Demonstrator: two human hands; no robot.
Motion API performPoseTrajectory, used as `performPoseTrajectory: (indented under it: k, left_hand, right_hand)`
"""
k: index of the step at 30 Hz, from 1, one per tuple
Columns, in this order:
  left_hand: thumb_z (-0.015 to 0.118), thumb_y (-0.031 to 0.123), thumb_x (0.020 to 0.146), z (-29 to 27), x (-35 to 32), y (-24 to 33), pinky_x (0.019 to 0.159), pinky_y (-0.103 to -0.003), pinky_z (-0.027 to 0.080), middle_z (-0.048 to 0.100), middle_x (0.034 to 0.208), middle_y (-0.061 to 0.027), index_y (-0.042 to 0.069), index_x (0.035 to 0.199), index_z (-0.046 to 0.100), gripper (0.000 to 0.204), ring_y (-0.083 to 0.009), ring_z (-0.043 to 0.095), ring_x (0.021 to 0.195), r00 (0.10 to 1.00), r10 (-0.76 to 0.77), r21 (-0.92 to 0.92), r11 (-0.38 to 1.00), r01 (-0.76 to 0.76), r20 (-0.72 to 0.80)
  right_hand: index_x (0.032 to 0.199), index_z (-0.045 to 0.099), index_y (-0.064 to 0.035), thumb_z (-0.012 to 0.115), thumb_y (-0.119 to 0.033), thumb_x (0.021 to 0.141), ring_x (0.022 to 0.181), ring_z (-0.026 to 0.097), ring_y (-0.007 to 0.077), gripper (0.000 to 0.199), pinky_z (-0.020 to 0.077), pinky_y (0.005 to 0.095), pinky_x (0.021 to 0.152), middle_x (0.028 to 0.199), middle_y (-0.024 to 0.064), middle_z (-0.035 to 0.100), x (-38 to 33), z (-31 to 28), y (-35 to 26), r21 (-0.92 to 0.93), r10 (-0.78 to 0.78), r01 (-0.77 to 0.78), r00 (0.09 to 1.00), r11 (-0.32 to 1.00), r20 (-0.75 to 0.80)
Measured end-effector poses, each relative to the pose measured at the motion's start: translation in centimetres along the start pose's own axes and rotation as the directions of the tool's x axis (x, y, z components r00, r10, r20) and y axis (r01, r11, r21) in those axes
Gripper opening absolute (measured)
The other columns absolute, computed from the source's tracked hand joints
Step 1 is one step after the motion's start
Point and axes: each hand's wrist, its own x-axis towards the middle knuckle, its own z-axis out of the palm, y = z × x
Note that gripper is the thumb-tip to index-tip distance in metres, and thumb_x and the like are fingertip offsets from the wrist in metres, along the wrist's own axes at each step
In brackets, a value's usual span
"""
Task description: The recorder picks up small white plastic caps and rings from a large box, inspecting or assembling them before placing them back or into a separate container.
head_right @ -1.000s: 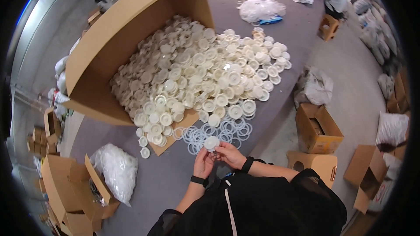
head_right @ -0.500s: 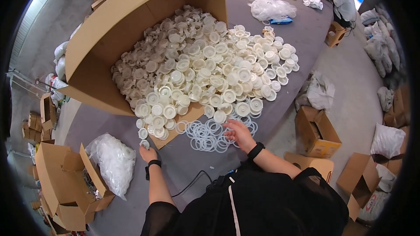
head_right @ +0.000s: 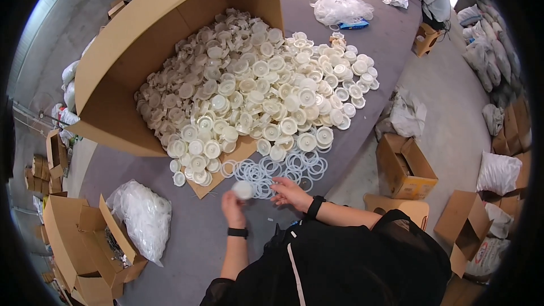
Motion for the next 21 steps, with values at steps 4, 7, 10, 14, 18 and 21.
performPoseTrajectory:
  k: [4,7,10,14,18,21]
  left_hand:
    - [0.049,0.017,0.082,4.2,-0.4,-1.3,0.051,-0.02,0.037,0.051,0.067,-0.0005,0.004,0.088,0.054,0.015,-0.0086,0.046,0.055,0.904,-0.217,0.177,0.971,0.16,0.369]
    - [0.052,0.015,0.08,2.9,3.6,-2.7,0.057,-0.024,0.04,0.051,0.083,-0.0074,0.0,0.092,0.052,0.019,-0.0118,0.048,0.061,0.939,0.284,0.436,0.832,-0.342,0.195]
    - [0.054,0.008,0.073,2.5,6.2,-0.2,0.066,-0.034,0.042,0.046,0.095,-0.0152,-0.001,0.095,0.05,0.025,-0.0243,0.051,0.074,0.829,0.488,0.716,0.472,-0.515,0.274]
    - [0.056,0.007,0.068,0.4,7.6,-0.7,0.07,-0.04,0.041,0.047,0.088,-0.0168,0.0,0.087,0.05,0.021,-0.0333,0.049,0.081,0.8,0.444,0.863,0.107,-0.494,0.403]
    - [0.057,0.008,0.07,0.1,5.8,-1.8,0.063,-0.036,0.041,0.047,0.078,-0.0148,-0.001,0.078,0.052,0.013,-0.0299,0.05,0.07,0.836,0.432,0.826,0.291,-0.483,0.337]
    - [0.057,0.005,0.07,-0.4,3.8,-2.6,0.061,-0.033,0.041,0.047,0.078,-0.0139,-0.001,0.079,0.052,0.012,-0.0277,0.05,0.068,0.836,0.429,0.824,0.29,-0.487,0.343]
  right_hand:
    - [0.102,0.048,-0.0041,0.051,-0.021,0.083,0.061,0.054,0.0086,0.026,0.0456,0.021,0.055,0.079,0.0034,0.055,1.4,-2.0,1.7,-0.013,0.012,-0.011,0.998,1.0,0.069]
    - [0.093,0.049,-0.0065,0.05,-0.02,0.083,0.051,0.05,0.0063,0.017,0.0432,0.0193,0.048,0.065,-0.0012,0.052,1.4,-2.6,1.5,0.014,0.006,-0.006,1.0,1.0,0.006]
    - [0.088,0.048,-0.0068,0.051,-0.02,0.083,0.051,0.051,0.0067,0.015,0.0434,0.0195,0.047,0.064,-0.001,0.052,1.0,-3.5,1.3,0.105,0.035,-0.03,0.998,0.994,-0.044]
    - [0.088,0.048,-0.0073,0.052,-0.021,0.082,0.052,0.052,0.0072,0.015,0.0439,0.0198,0.048,0.066,-0.0008,0.053,0.6,-3.3,1.3,0.141,0.053,-0.043,0.996,0.989,-0.067]
    - [0.09,0.049,-0.0065,0.052,-0.024,0.081,0.054,0.051,0.0088,0.02,0.0449,0.0218,0.05,0.069,0.0011,0.052,0.9,-3.7,1.7,0.122,0.071,-0.066,0.997,0.99,-0.037]
    - [0.087,0.049,-0.0075,0.052,-0.023,0.081,0.053,0.053,0.0089,0.017,0.0443,0.0213,0.049,0.069,0.0014,0.054,0.8,-4.1,2.0,0.188,0.087,-0.077,0.995,0.979,-0.045]
